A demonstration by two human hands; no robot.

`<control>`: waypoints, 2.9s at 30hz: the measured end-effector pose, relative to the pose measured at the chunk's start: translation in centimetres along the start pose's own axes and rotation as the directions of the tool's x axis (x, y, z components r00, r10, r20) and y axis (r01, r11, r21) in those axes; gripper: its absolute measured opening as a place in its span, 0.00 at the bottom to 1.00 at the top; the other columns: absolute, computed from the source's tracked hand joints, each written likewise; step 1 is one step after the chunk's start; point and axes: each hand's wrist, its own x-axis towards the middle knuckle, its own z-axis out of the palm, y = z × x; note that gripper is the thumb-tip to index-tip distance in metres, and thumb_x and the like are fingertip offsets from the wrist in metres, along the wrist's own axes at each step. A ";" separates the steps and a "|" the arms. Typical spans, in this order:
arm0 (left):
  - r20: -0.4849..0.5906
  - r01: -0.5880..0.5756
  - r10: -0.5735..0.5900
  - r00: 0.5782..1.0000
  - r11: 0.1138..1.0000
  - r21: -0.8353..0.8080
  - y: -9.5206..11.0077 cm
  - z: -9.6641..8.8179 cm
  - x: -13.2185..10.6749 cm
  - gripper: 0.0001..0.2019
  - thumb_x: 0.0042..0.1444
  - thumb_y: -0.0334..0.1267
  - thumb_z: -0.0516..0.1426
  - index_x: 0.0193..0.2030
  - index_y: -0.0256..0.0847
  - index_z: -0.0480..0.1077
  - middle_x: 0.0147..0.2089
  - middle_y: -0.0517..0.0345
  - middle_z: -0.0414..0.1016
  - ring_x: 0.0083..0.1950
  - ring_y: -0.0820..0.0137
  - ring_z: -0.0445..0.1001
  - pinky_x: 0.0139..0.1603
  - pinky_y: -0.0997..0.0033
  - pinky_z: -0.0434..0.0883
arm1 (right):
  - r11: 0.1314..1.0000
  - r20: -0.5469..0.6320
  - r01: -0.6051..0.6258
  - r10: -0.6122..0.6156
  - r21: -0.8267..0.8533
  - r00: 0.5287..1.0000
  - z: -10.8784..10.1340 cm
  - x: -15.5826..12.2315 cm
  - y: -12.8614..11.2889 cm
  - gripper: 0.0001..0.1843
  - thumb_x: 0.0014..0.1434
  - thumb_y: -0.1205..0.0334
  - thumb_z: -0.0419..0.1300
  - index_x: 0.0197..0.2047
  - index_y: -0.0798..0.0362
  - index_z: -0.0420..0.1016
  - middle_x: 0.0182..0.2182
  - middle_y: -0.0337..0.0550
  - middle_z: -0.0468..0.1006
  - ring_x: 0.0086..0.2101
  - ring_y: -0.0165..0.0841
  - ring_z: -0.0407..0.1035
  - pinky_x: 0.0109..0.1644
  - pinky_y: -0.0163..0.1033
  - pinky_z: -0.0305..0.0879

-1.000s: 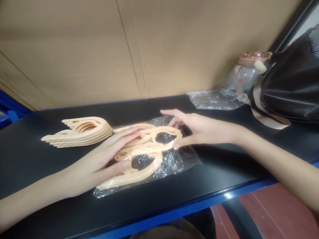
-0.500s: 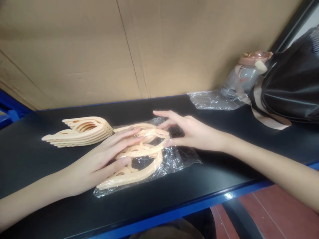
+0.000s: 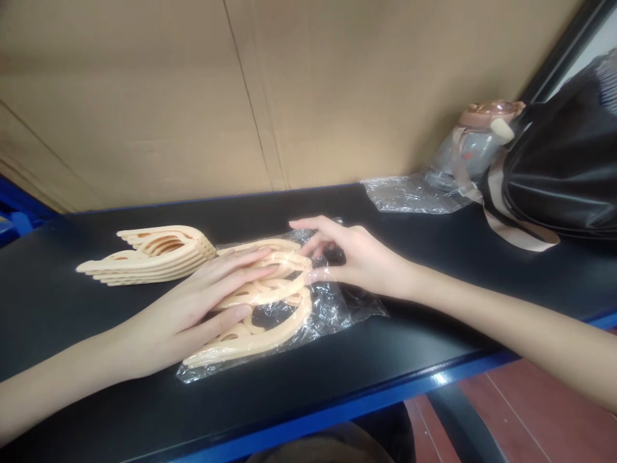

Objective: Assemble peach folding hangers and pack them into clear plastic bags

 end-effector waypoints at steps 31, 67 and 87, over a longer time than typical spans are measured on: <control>0.049 -0.092 0.094 0.994 0.994 -0.054 0.9 -1.3 -0.4 0.19 0.66 0.47 0.53 0.61 0.46 0.66 0.71 0.52 0.56 0.71 0.58 0.57 0.69 0.54 0.60 | 0.898 0.086 0.111 -0.081 -0.427 0.993 -5.4 0.5 3.4 0.19 0.59 0.68 0.56 0.52 0.43 0.75 0.49 0.43 0.71 0.50 0.40 0.68 0.55 0.50 0.65; -0.222 -0.517 0.540 0.812 0.842 0.156 4.1 1.4 -0.1 0.18 0.69 0.28 0.47 0.61 0.40 0.67 0.64 0.53 0.70 0.72 0.65 0.56 0.70 0.63 0.61 | 0.976 -0.038 -0.092 0.086 -0.199 0.996 0.9 1.0 1.2 0.08 0.67 0.60 0.53 0.39 0.51 0.73 0.31 0.34 0.76 0.29 0.25 0.68 0.34 0.31 0.62; -0.334 -0.463 0.516 0.789 0.856 0.228 5.7 2.0 -0.2 0.05 0.60 0.34 0.60 0.40 0.42 0.77 0.56 0.65 0.78 0.60 0.74 0.72 0.66 0.74 0.66 | 0.846 -0.019 0.012 -0.026 -0.533 0.999 0.8 1.0 0.4 0.16 0.68 0.52 0.51 0.40 0.53 0.74 0.40 0.44 0.73 0.35 0.33 0.69 0.41 0.41 0.64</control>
